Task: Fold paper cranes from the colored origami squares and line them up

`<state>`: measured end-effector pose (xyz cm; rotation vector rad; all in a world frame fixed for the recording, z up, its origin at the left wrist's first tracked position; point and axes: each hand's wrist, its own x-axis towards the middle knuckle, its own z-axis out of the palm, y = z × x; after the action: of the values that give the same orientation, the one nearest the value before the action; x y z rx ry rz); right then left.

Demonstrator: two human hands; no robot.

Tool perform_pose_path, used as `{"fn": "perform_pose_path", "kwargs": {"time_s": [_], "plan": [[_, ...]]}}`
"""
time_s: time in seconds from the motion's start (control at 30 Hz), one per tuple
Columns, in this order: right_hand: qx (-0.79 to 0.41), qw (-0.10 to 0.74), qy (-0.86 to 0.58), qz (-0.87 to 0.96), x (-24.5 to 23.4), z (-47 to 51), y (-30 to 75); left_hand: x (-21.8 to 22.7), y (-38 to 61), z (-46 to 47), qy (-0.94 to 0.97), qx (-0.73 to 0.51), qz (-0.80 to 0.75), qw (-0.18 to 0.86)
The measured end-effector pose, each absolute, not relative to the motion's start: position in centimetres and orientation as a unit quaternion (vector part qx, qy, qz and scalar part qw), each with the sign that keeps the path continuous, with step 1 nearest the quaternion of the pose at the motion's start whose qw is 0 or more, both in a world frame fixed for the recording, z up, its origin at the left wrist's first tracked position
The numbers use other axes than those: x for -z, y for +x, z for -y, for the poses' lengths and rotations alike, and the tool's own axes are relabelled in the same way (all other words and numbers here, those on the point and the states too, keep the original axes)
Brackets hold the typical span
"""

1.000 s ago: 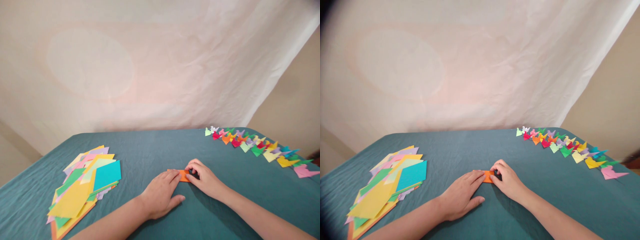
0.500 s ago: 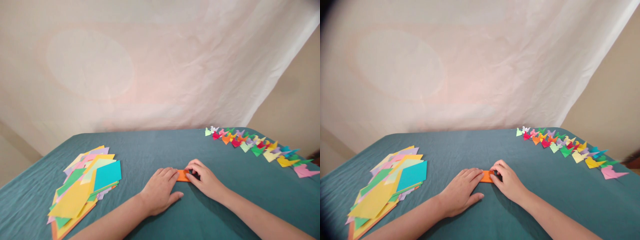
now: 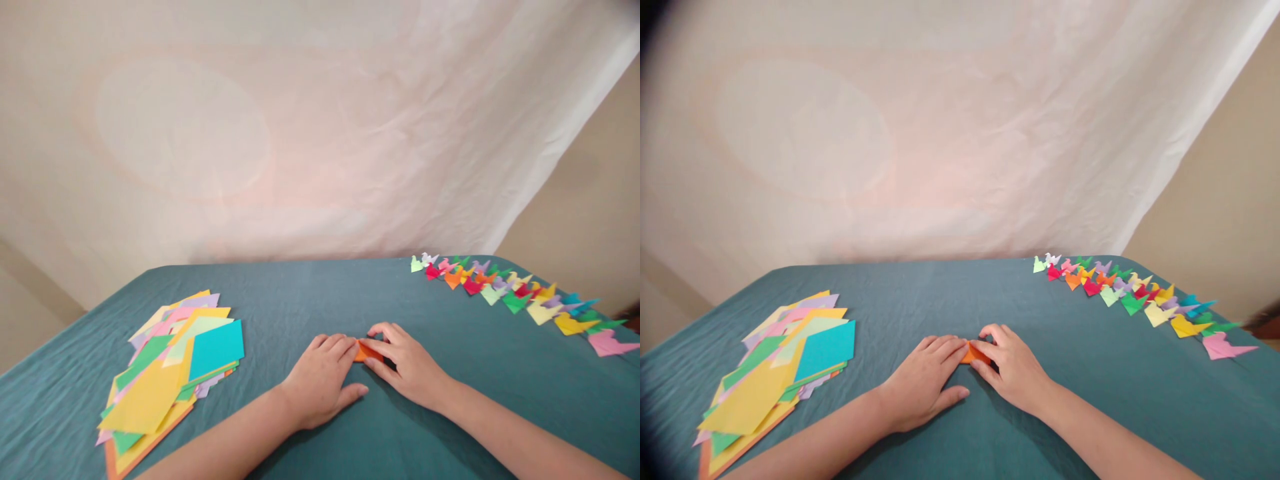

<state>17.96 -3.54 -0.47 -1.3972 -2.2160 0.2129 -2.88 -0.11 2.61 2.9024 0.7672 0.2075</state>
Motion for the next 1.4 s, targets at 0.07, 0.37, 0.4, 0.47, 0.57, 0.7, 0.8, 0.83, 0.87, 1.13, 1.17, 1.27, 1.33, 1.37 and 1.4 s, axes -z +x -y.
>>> {"fn": "perform_pose_path", "kwargs": {"time_s": [0.07,0.37,0.4,0.47,0.57,0.7,0.8,0.83,0.87,1.13,1.17,1.27,1.33,1.37,1.4], "plan": [[-0.073,0.250,-0.514,0.817,0.4,3.6,17.9,-2.6,-2.9,0.1,0.962,-0.070,-0.254,0.067],[-0.049,0.231,-0.521,0.820,0.3,3.6,17.7,-2.5,-3.0,0.1,0.961,-0.075,-0.255,0.073],[-0.039,0.226,-0.522,0.822,0.3,3.7,17.7,-2.5,-3.0,0.0,0.962,-0.075,-0.254,0.073],[-0.015,0.217,-0.519,0.827,0.1,3.9,17.6,-2.5,-3.0,0.0,0.962,-0.074,-0.252,0.073],[0.015,0.206,-0.493,0.845,-0.2,4.1,17.4,-2.6,-3.0,-0.1,0.963,-0.072,-0.251,0.072],[0.015,0.214,-0.443,0.871,-0.3,4.2,17.4,-2.6,-3.0,0.0,0.964,-0.069,-0.249,0.066],[0.016,0.232,-0.429,0.873,0.1,4.1,17.3,-2.6,-3.0,0.0,0.964,-0.068,-0.249,0.059],[0.019,0.235,-0.427,0.873,0.2,4.1,17.3,-2.6,-3.0,0.0,0.964,-0.068,-0.249,0.056],[0.023,0.236,-0.427,0.873,0.3,4.1,17.3,-2.6,-3.0,0.0,0.965,-0.067,-0.250,0.053],[0.036,0.192,-0.439,0.877,0.3,4.1,17.4,-2.5,-3.1,0.0,0.967,-0.055,-0.244,0.036],[0.036,0.185,-0.439,0.879,0.2,4.1,17.3,-2.6,-3.1,0.0,0.968,-0.054,-0.244,0.035],[0.045,0.159,-0.435,0.885,-0.1,4.3,17.3,-2.6,-3.1,0.1,0.969,-0.052,-0.241,0.033],[0.053,0.141,-0.432,0.889,-0.5,4.3,17.2,-2.7,-3.1,0.1,0.969,-0.052,-0.241,0.032],[0.056,0.134,-0.430,0.891,-0.6,4.4,17.2,-2.7,-3.0,0.1,0.969,-0.052,-0.241,0.030],[0.059,0.129,-0.428,0.893,-0.8,4.4,17.2,-2.7,-3.0,0.1,0.969,-0.052,-0.241,0.029]]}}
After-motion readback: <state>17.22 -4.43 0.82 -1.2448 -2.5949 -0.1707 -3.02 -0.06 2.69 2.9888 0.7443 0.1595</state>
